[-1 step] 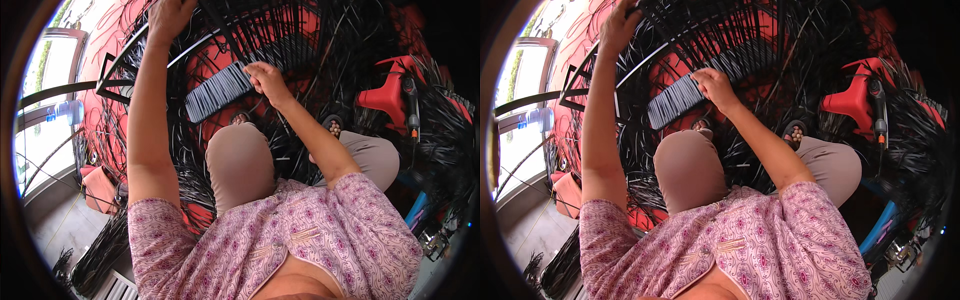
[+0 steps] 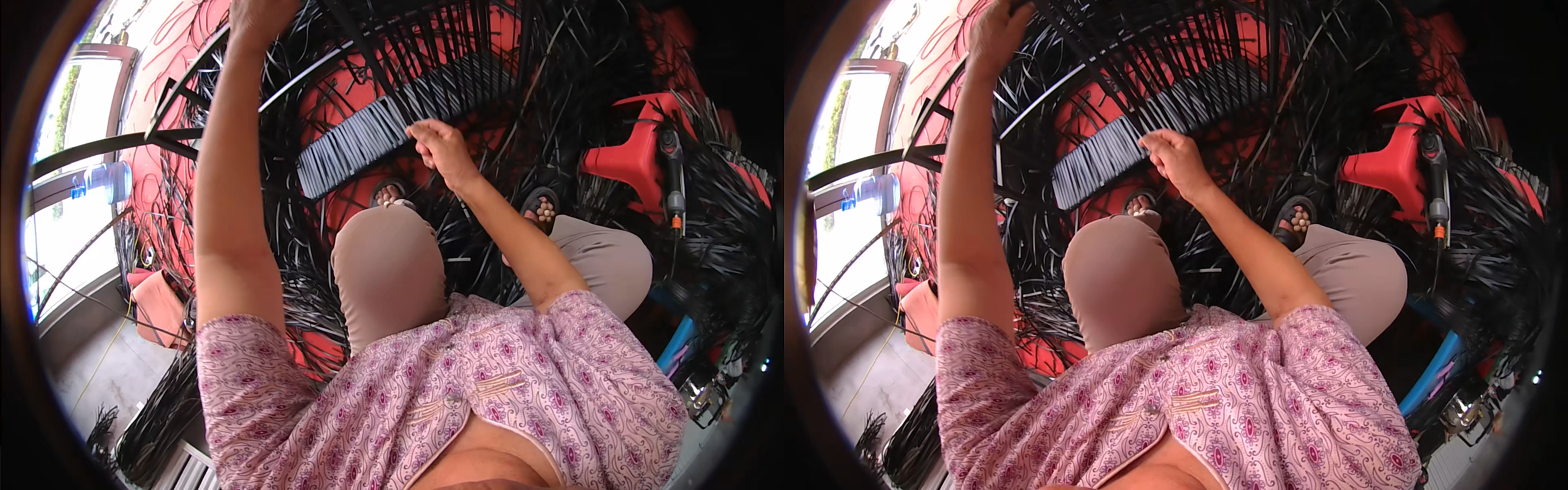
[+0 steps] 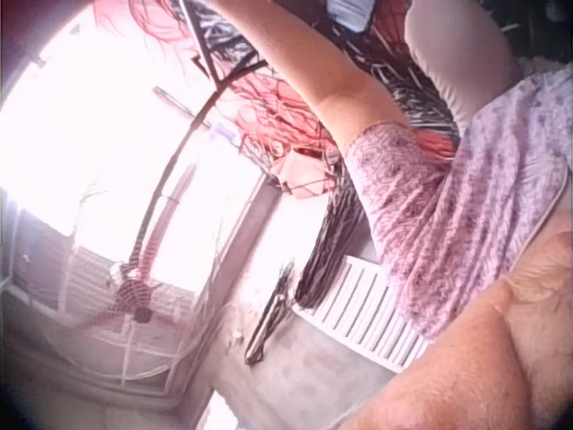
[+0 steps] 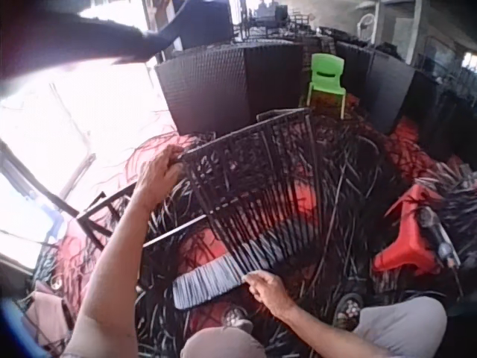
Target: The person weaves black synthetic strips through a metal chair frame while seated on the floor. They use an air-powered staple gun to secure the ends and scissors to trim the excess material.
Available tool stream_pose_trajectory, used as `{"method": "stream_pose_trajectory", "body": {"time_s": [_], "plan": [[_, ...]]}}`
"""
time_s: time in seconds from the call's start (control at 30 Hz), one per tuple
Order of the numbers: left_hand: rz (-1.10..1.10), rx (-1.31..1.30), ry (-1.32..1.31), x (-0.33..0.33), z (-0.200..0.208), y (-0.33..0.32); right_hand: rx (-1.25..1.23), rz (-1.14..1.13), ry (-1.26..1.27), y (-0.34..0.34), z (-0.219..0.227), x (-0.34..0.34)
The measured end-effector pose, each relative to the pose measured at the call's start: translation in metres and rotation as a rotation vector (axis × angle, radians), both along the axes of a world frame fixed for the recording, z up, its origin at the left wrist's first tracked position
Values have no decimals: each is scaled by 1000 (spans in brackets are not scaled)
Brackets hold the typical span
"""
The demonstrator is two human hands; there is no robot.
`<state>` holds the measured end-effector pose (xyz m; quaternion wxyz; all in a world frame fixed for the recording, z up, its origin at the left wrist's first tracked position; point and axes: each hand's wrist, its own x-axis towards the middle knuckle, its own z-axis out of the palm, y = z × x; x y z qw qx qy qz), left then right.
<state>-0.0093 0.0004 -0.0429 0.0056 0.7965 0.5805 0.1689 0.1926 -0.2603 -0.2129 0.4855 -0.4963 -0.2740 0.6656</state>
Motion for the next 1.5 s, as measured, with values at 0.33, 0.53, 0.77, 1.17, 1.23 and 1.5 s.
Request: {"method": "stream_pose_trajectory", "body": {"time_s": [0.33, 0.53, 0.77, 1.17, 1.23, 1.5], "plan": [[-99, 274, -541, 18, -125, -1, 18, -123, 7, 39, -69, -11], [-125, -161, -299, 28, -280, -152, -3, -100, -31, 61, -90, -23], [-54, -97, -115, 36, -283, -125, -64, -110, -55, 72, -114, -38], [-55, -114, -222, 34, -300, -141, -127, -42, -105, 60, -138, -23], [-48, -123, -210, 34, -298, -140, -138, -43, -98, 64, -138, -24], [-42, -107, -219, 34, -298, -138, -157, -22, -122, 71, -155, -24]]}}
